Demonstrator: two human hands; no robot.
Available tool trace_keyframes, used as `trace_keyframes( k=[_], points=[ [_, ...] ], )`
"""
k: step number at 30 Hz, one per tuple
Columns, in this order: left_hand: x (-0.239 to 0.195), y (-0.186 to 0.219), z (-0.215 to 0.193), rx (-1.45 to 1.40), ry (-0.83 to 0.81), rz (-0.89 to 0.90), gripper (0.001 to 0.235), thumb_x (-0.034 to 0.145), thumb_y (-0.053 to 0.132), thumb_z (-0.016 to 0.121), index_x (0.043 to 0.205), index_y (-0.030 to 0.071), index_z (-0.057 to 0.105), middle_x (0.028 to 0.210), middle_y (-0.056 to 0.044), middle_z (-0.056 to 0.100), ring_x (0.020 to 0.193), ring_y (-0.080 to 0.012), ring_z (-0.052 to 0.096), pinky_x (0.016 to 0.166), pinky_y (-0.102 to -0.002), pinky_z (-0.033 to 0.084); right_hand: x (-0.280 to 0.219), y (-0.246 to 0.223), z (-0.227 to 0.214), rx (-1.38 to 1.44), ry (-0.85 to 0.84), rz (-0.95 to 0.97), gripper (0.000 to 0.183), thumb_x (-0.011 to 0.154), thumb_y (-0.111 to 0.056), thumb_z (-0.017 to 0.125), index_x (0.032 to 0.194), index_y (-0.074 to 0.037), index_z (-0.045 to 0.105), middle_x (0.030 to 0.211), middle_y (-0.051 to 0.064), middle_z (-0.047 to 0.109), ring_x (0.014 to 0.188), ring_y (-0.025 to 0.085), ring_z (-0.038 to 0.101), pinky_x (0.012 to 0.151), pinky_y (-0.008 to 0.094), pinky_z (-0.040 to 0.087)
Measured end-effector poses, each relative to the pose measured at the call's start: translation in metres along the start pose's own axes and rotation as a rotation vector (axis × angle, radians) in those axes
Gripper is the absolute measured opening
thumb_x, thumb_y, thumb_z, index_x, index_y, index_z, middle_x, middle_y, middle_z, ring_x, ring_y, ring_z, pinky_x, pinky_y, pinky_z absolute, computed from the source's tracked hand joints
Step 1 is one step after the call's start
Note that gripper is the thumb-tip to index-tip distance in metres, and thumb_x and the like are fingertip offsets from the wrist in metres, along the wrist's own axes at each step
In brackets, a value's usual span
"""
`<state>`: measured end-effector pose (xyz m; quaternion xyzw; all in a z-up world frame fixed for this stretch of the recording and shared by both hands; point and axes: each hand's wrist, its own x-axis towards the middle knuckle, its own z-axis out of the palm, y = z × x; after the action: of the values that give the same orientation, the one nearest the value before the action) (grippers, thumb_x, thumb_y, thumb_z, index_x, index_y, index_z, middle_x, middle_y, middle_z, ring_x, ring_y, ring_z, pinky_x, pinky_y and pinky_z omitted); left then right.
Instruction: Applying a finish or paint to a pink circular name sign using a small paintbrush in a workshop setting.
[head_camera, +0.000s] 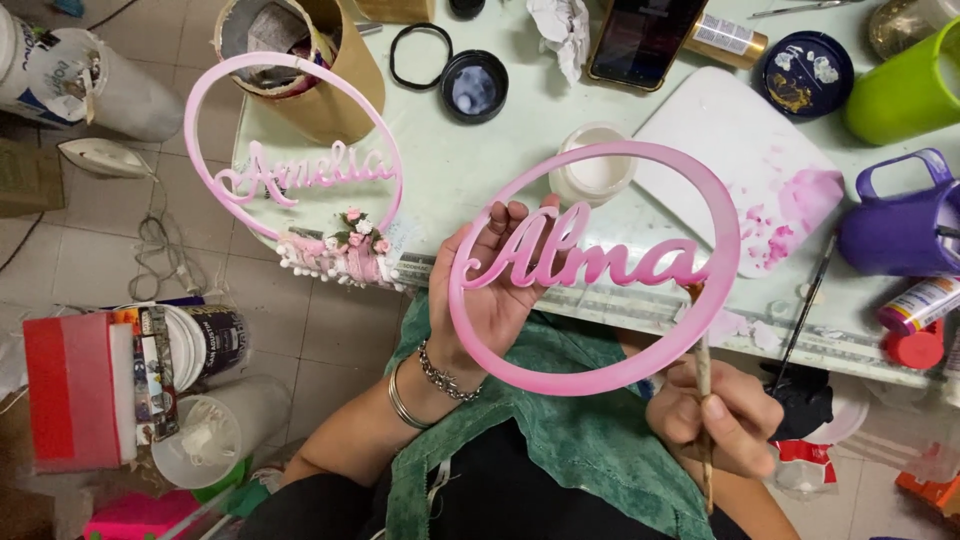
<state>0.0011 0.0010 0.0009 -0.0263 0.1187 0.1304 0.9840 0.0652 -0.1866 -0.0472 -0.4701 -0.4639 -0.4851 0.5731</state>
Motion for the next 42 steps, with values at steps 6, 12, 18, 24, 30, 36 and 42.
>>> trace_keyframes(
  k=[6,12,18,24,30,36,42],
  points=[
    [0.001,0.000,-0.004,-0.059,-0.019,-0.033,0.022,0.093,0.021,0.050,0.104,0.003,0.058,0.108,-0.008,0.058,0.127,-0.0296,0.042,0.092,-0.047,0.048,-0.001,-0.005,0.000,-0.162,0.001,0.057,0.013,0.088,-0.012,0.053,0.092,-0.004,0.044,0.070,0.018,0.045,0.039,0.020,0.046,0.035,0.027,0.036],
    [0.001,0.001,-0.004,-0.062,-0.044,-0.048,0.021,0.093,0.020,0.049,0.104,0.004,0.057,0.108,-0.007,0.058,0.128,-0.0297,0.039,0.094,-0.047,0.046,-0.003,-0.009,-0.016,-0.049,-0.171,0.102,0.030,0.072,0.014,0.037,0.099,0.002,0.042,0.073,0.021,0.045,0.037,0.022,0.047,0.029,0.026,0.033],
    [0.000,0.008,0.009,-0.093,-0.022,0.033,0.024,0.087,0.015,0.056,0.105,-0.002,0.057,0.103,-0.013,0.061,0.117,-0.0304,0.049,0.078,-0.034,0.058,-0.001,-0.016,-0.017,-0.068,-0.024,0.354,0.017,0.085,-0.017,0.055,0.087,-0.005,0.043,0.067,0.017,0.048,0.045,0.021,0.048,0.038,0.037,0.049],
    [-0.011,0.021,0.020,0.472,-0.126,0.429,0.053,0.073,0.020,0.078,0.104,-0.007,0.044,0.102,-0.015,0.046,0.112,-0.0460,0.047,0.078,-0.044,0.056,0.042,-0.004,-0.013,0.018,0.031,0.407,0.012,0.087,-0.004,0.042,0.088,-0.009,0.031,0.057,0.011,0.040,0.040,0.017,0.043,0.028,0.026,0.045],
    [-0.015,0.025,0.017,0.784,-0.408,0.526,0.029,0.089,0.032,0.046,0.094,0.005,0.055,0.092,-0.009,0.054,0.094,-0.0286,0.054,0.103,-0.060,0.033,0.027,0.015,-0.075,0.215,-0.434,0.692,0.036,0.087,-0.031,0.052,0.110,-0.004,0.052,0.074,0.022,0.060,0.061,0.028,0.067,0.048,0.034,0.059],
    [-0.016,0.027,0.019,0.903,-0.558,0.434,0.027,0.093,0.030,0.044,0.101,0.007,0.056,0.100,-0.011,0.058,0.105,-0.0347,0.054,0.105,-0.061,0.034,0.045,0.016,-0.001,-0.018,-0.322,0.693,0.013,0.092,0.000,0.042,0.092,0.012,0.046,0.061,0.020,0.046,0.046,0.031,0.056,0.039,0.031,0.044],
    [-0.014,0.022,0.016,1.032,-0.555,0.381,0.033,0.095,0.040,0.047,0.105,0.010,0.054,0.104,-0.005,0.058,0.116,-0.0420,0.048,0.110,-0.065,0.028,0.024,0.021,-0.009,0.050,-0.350,0.638,0.011,0.088,0.004,0.046,0.089,0.014,0.048,0.067,0.027,0.055,0.048,0.031,0.057,0.041,0.032,0.047]
  ],
)
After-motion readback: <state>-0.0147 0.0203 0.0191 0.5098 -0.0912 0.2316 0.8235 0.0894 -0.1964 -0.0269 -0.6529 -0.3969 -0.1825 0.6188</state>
